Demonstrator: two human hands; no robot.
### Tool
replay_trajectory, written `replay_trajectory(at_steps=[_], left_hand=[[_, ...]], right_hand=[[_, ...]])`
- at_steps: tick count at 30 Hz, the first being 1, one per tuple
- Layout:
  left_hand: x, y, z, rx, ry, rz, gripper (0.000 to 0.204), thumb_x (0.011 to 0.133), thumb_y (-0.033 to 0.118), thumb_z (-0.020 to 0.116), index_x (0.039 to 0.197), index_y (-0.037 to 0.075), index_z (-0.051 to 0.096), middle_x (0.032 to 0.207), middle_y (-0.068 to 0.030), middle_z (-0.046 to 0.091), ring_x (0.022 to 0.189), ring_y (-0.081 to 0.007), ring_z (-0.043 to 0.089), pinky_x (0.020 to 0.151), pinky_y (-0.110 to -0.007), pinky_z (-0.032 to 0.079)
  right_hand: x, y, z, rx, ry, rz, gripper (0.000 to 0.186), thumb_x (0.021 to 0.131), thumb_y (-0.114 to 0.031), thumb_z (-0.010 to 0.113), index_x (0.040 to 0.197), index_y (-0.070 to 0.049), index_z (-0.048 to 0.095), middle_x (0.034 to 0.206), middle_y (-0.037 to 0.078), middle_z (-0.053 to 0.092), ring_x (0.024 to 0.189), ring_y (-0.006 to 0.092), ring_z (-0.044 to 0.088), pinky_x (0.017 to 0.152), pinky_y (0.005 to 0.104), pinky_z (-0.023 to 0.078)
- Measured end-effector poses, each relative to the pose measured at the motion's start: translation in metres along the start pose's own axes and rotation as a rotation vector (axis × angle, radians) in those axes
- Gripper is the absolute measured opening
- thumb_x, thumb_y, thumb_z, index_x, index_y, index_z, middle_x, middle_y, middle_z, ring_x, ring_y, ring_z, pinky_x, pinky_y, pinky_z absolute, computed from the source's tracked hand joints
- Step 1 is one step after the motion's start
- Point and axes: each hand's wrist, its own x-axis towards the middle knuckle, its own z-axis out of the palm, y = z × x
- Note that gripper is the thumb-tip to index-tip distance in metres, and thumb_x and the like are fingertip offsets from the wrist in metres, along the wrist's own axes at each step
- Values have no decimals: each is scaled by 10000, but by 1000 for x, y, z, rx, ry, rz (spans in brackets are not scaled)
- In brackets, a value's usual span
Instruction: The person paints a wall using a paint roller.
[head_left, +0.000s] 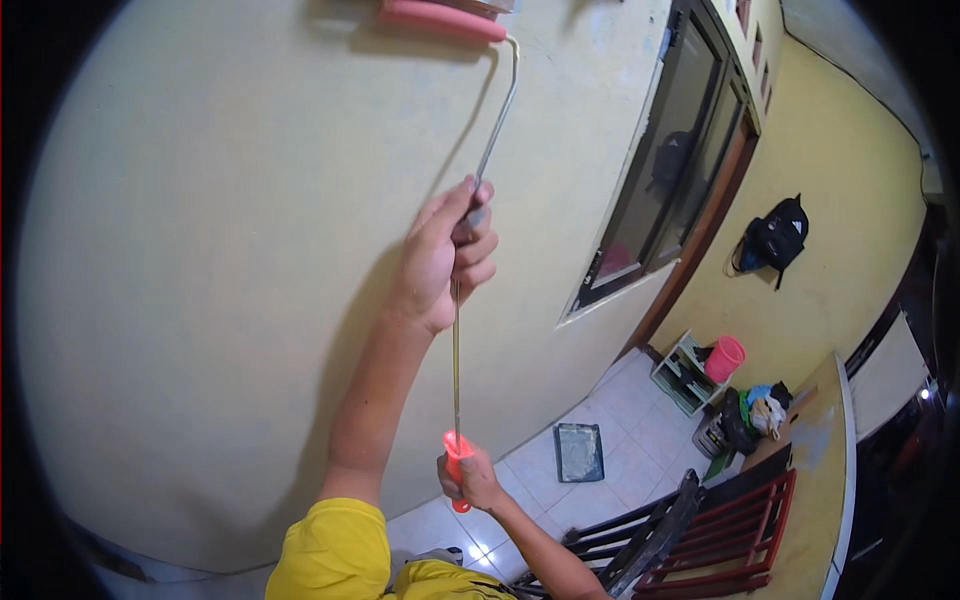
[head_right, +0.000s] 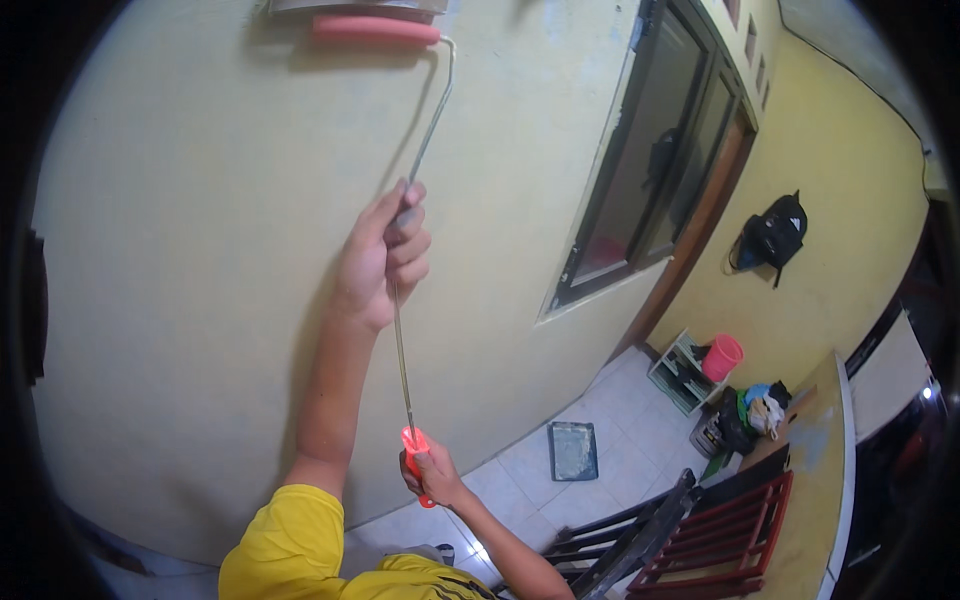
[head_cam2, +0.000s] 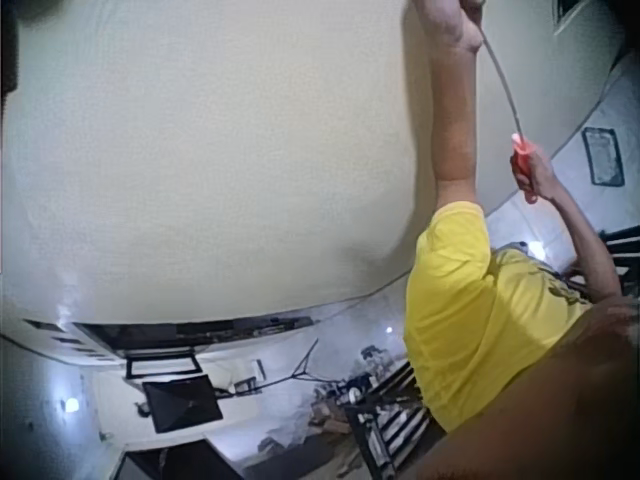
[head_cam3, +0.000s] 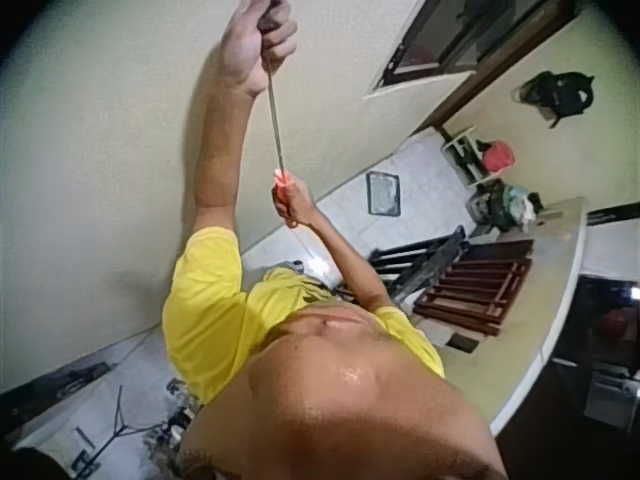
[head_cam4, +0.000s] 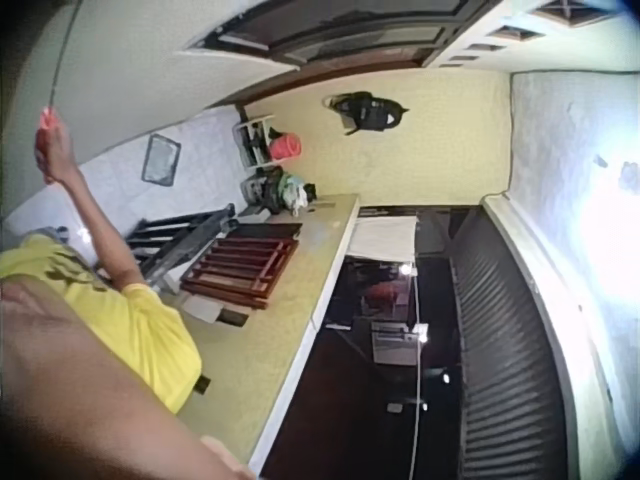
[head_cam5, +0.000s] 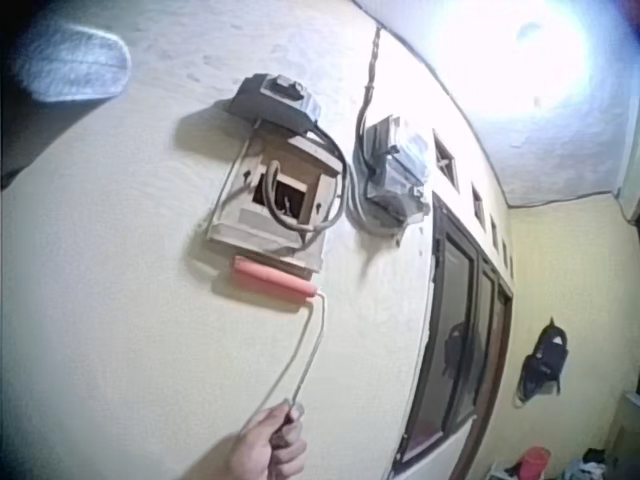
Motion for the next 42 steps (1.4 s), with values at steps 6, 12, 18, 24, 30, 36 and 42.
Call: replay_trajectory(at_steps=[6, 12, 18, 24, 30, 36, 42], left_hand=[[-68, -79, -51, 6, 213, -102, 248, 971, 326, 487, 842, 115, 473, 555, 83, 253, 412, -20, 222, 365, -198, 152], [-38, -46, -20, 62, 198, -26, 228, 971, 321, 489, 881, 114, 512, 559, 82, 276, 403, -26, 240, 354, -205, 170], [-14, -29, 12, 89, 125, 99, 198, 958, 299, 517, 887, 115, 515, 626, 72, 320, 440, -23, 250, 369, -205, 172], [-106, -146, -55, 68, 457, -119, 248, 946, 328, 537, 814, 121, 505, 606, 68, 323, 446, -43, 290, 381, -220, 218], [-216, -290, -140, 193, 676, -229, 364, 921, 424, 559, 762, 103, 494, 592, 70, 305, 460, -51, 293, 426, -228, 257], [-277, -351, -170, 102, 739, -352, 369, 928, 426, 547, 756, 103, 496, 579, 78, 288, 456, -37, 267, 425, -214, 246], [-281, -359, -181, -14, 783, -350, 376, 924, 432, 549, 723, 128, 459, 569, 71, 294, 449, -50, 275, 422, -224, 237]], right_hand=[[-59, 87, -41, -90, 11, 52, 463, 943, -537, 401, 978, -76, 427, 544, 12, 414, 400, 89, 375, 371, 226, 312], [-38, 37, -29, -169, 19, 34, 492, 930, -563, 402, 966, -73, 426, 537, 16, 406, 395, 93, 375, 360, 236, 306], [-50, -24, -16, -142, 32, 43, 501, 925, -569, 418, 964, -70, 425, 535, 14, 408, 379, 98, 365, 346, 240, 293], [-134, 91, -89, -130, -13, 210, 353, 981, -428, 383, 1007, -79, 430, 600, 32, 458, 466, 121, 453, 425, 255, 389], [-232, 224, -157, -380, 204, 445, 316, 993, -330, 410, 988, -32, 513, 753, 42, 549, 663, 117, 542, 631, 272, 478], [-309, 288, -164, -558, 326, 549, 437, 970, -437, 423, 936, -35, 593, 762, 19, 554, 657, 103, 487, 609, 271, 424], [-309, 269, -168, -526, 322, 664, 456, 979, -440, 395, 878, -40, 587, 735, 15, 547, 649, 103, 485, 599, 274, 419]])
